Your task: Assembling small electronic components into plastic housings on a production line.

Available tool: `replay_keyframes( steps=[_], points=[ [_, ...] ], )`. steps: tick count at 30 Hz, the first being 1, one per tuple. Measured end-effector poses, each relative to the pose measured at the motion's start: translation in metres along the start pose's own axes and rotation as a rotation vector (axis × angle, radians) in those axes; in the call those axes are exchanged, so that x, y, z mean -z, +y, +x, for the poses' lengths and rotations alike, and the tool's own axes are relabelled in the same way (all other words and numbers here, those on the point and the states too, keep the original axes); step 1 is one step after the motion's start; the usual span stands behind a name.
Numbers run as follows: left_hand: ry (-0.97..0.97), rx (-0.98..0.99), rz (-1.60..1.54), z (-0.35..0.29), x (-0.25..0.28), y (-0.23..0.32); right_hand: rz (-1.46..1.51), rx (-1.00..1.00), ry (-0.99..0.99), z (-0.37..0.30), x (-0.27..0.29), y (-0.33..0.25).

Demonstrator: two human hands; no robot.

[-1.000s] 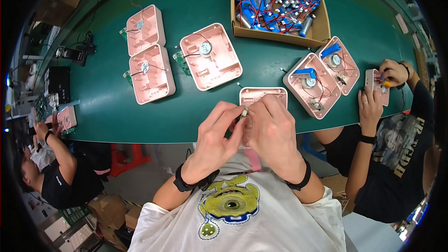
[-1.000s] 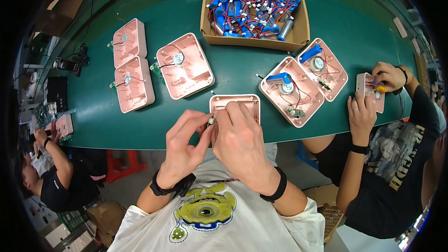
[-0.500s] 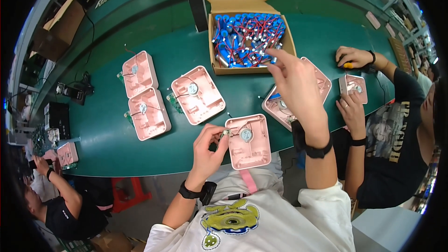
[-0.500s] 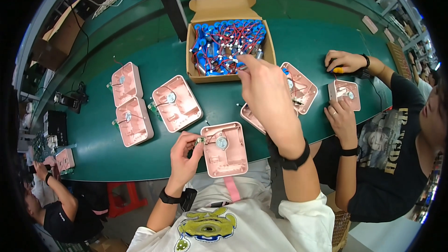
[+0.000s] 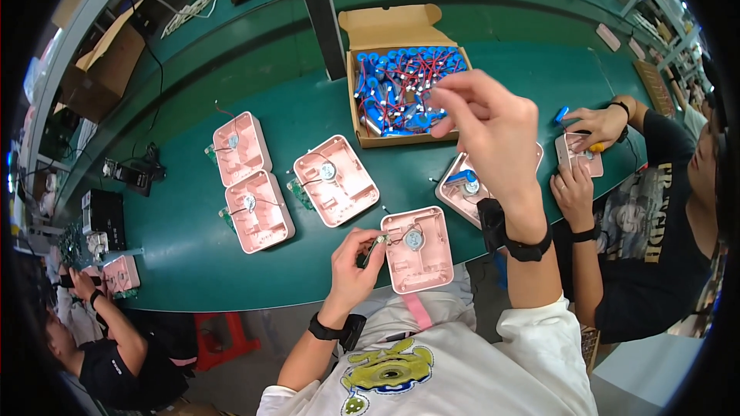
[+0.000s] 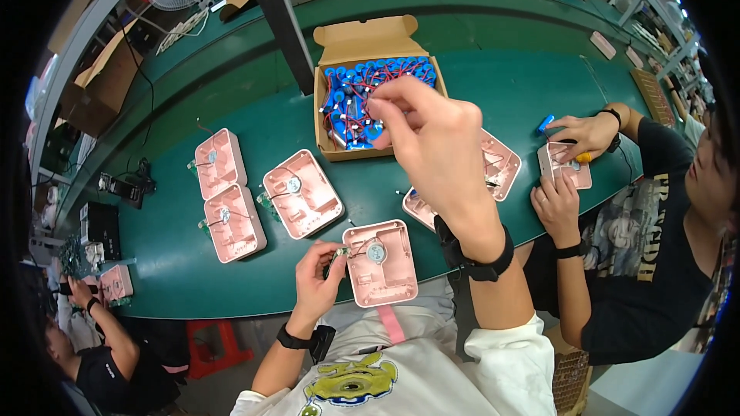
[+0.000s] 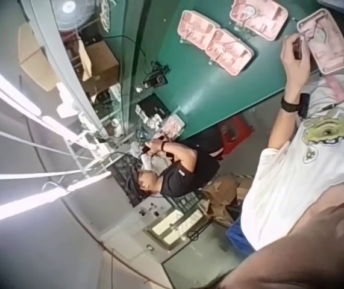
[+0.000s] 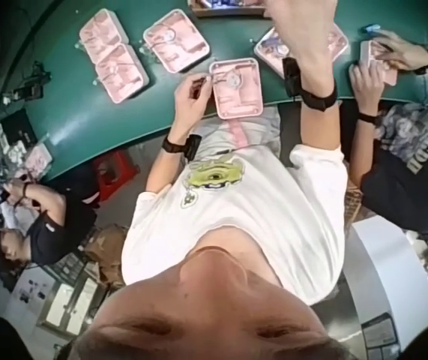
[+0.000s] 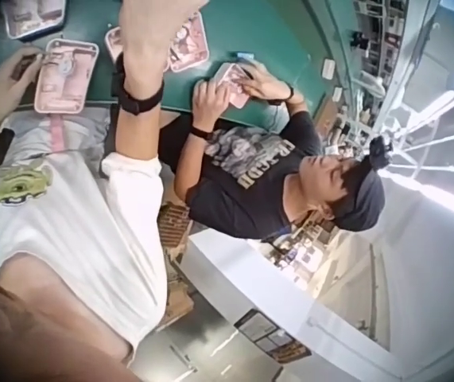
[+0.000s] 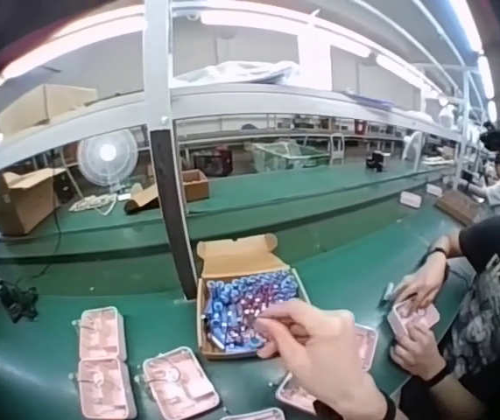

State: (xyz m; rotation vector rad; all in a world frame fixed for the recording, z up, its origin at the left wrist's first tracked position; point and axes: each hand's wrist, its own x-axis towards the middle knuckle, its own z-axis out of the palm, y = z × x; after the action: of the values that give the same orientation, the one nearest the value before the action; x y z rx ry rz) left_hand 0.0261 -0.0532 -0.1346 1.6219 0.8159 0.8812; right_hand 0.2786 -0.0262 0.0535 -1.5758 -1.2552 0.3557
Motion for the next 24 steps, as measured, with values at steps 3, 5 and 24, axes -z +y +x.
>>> replay_keyframes(
  steps=[3,5,24],
  points=[
    [-0.011,-0.061,0.036,0.005,-0.001,0.005,0.293,0.020,-0.041,-0.008,0.009,-0.015],
    [-0.012,-0.083,0.057,0.005,-0.001,0.011,0.342,0.018,-0.083,-0.017,0.009,-0.012],
    [0.053,-0.297,0.235,0.008,-0.007,0.020,0.337,-0.364,-0.476,-0.070,-0.008,0.027]
  ],
)
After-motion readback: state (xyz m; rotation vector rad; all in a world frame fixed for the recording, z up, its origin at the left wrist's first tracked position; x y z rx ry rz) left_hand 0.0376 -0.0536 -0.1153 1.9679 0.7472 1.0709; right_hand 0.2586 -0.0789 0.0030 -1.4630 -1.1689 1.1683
